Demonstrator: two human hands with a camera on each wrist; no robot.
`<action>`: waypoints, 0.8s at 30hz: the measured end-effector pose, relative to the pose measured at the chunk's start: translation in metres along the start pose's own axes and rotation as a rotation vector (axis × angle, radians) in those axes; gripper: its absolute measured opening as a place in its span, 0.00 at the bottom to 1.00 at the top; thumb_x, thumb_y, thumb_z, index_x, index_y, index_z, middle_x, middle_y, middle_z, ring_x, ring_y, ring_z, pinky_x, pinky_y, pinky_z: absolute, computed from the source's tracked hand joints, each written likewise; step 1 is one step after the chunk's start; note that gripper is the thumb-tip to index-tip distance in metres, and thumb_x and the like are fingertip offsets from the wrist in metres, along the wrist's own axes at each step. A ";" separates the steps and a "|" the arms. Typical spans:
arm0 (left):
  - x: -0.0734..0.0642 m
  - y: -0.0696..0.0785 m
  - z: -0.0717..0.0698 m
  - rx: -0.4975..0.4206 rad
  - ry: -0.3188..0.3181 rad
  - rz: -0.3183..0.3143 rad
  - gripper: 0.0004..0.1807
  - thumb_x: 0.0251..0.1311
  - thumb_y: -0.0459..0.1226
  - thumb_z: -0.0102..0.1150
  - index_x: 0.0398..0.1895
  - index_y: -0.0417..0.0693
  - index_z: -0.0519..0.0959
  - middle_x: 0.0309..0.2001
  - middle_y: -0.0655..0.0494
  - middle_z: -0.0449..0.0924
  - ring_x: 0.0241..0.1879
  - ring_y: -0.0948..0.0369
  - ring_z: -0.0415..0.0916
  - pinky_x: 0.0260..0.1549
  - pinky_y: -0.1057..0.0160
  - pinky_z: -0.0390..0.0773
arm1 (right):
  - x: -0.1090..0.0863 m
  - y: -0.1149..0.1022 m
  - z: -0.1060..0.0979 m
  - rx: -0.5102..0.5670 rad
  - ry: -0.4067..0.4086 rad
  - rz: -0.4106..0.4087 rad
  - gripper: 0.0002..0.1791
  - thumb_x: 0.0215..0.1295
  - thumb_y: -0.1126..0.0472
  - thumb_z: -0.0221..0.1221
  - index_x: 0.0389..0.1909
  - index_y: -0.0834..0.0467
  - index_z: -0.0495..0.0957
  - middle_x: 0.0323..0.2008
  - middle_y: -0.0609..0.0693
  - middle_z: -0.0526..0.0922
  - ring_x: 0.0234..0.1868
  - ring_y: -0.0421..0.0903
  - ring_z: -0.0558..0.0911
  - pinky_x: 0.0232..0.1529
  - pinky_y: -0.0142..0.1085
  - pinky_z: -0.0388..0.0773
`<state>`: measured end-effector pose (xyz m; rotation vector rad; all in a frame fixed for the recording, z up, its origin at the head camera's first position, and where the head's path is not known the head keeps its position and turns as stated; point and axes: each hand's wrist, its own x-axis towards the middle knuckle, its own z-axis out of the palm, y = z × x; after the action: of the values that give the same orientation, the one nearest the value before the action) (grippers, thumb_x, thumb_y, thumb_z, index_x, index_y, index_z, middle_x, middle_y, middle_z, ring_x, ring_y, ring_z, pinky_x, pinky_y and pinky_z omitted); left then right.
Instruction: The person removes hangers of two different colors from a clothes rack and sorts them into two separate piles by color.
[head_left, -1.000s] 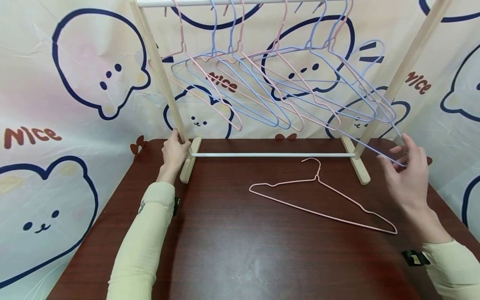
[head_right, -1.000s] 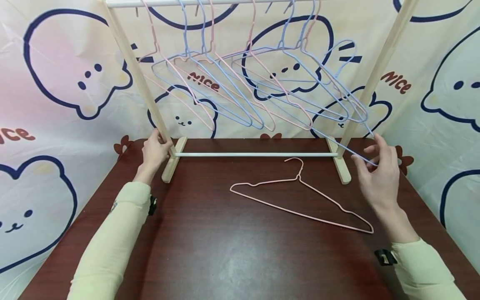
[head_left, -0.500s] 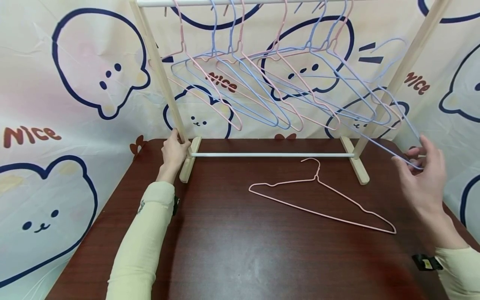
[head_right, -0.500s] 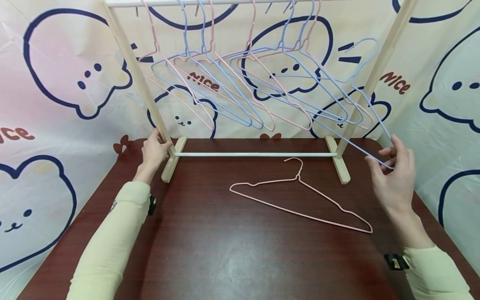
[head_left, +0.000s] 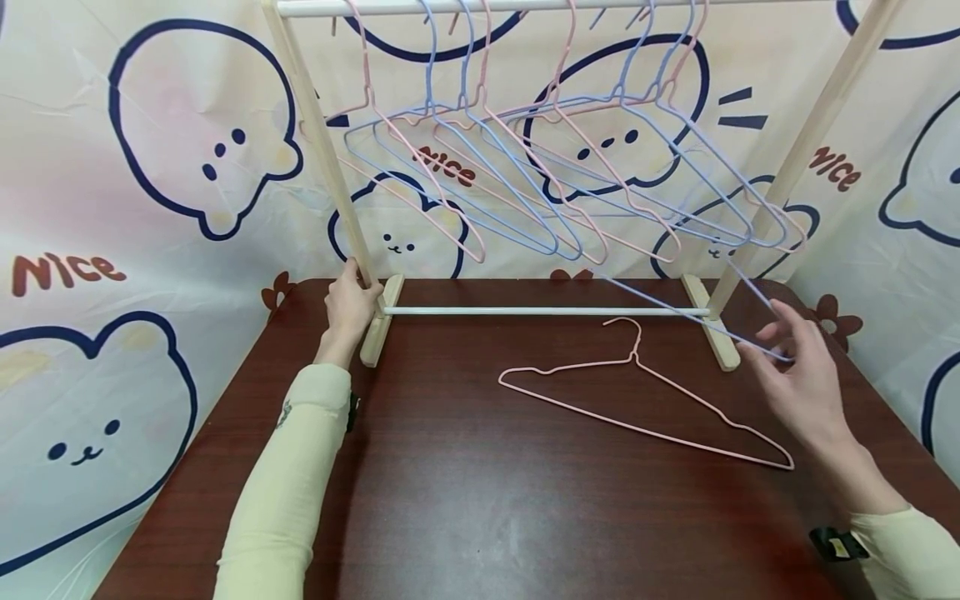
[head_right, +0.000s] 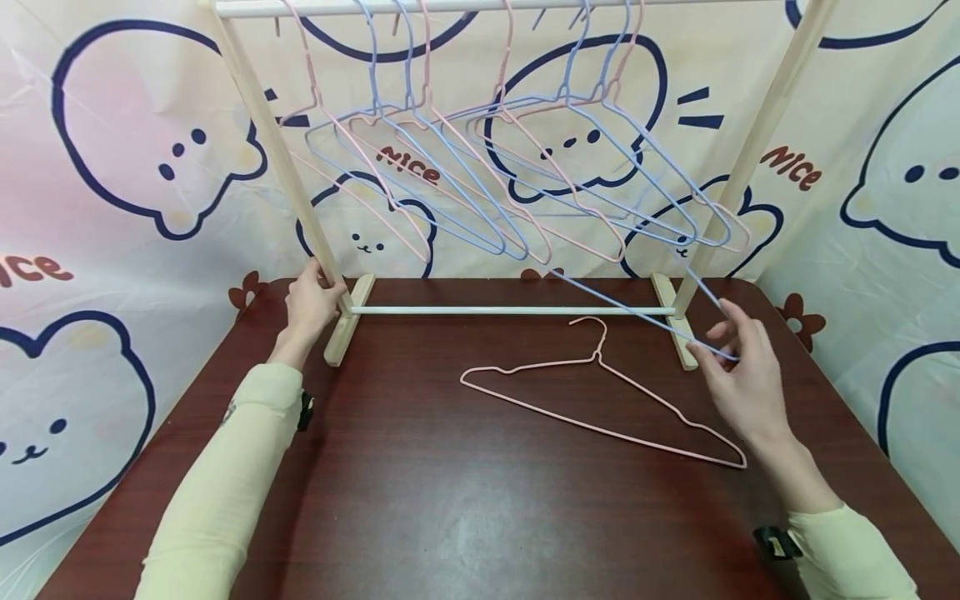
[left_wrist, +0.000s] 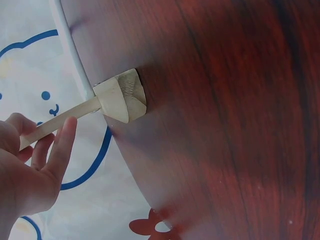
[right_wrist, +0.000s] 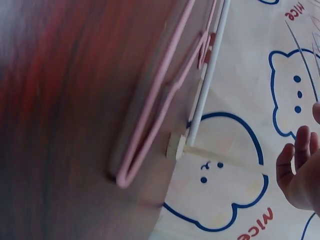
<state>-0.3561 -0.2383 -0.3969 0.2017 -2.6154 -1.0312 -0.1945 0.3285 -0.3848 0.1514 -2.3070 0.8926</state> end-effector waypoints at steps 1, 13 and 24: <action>0.000 0.000 0.000 0.001 0.003 0.000 0.17 0.68 0.39 0.53 0.57 0.44 0.68 0.51 0.38 0.79 0.47 0.39 0.80 0.48 0.40 0.79 | -0.001 -0.001 0.002 0.008 -0.015 0.000 0.39 0.57 0.72 0.68 0.70 0.61 0.66 0.40 0.27 0.68 0.34 0.27 0.68 0.36 0.16 0.62; -0.001 0.003 -0.002 -0.004 -0.008 -0.012 0.17 0.69 0.39 0.53 0.57 0.44 0.68 0.52 0.37 0.79 0.47 0.39 0.81 0.48 0.40 0.80 | -0.018 -0.016 0.024 0.094 -0.215 -0.050 0.36 0.58 0.70 0.67 0.69 0.60 0.67 0.40 0.40 0.72 0.31 0.28 0.73 0.30 0.22 0.66; -0.002 0.002 -0.002 0.001 -0.014 -0.003 0.17 0.70 0.39 0.52 0.59 0.44 0.68 0.51 0.38 0.79 0.46 0.39 0.81 0.47 0.41 0.81 | -0.031 -0.037 0.046 0.161 -0.344 -0.109 0.35 0.58 0.71 0.68 0.67 0.60 0.68 0.39 0.48 0.73 0.30 0.33 0.72 0.27 0.25 0.67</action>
<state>-0.3533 -0.2375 -0.3945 0.1996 -2.6290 -1.0354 -0.1826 0.2676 -0.4088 0.5315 -2.5072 1.0630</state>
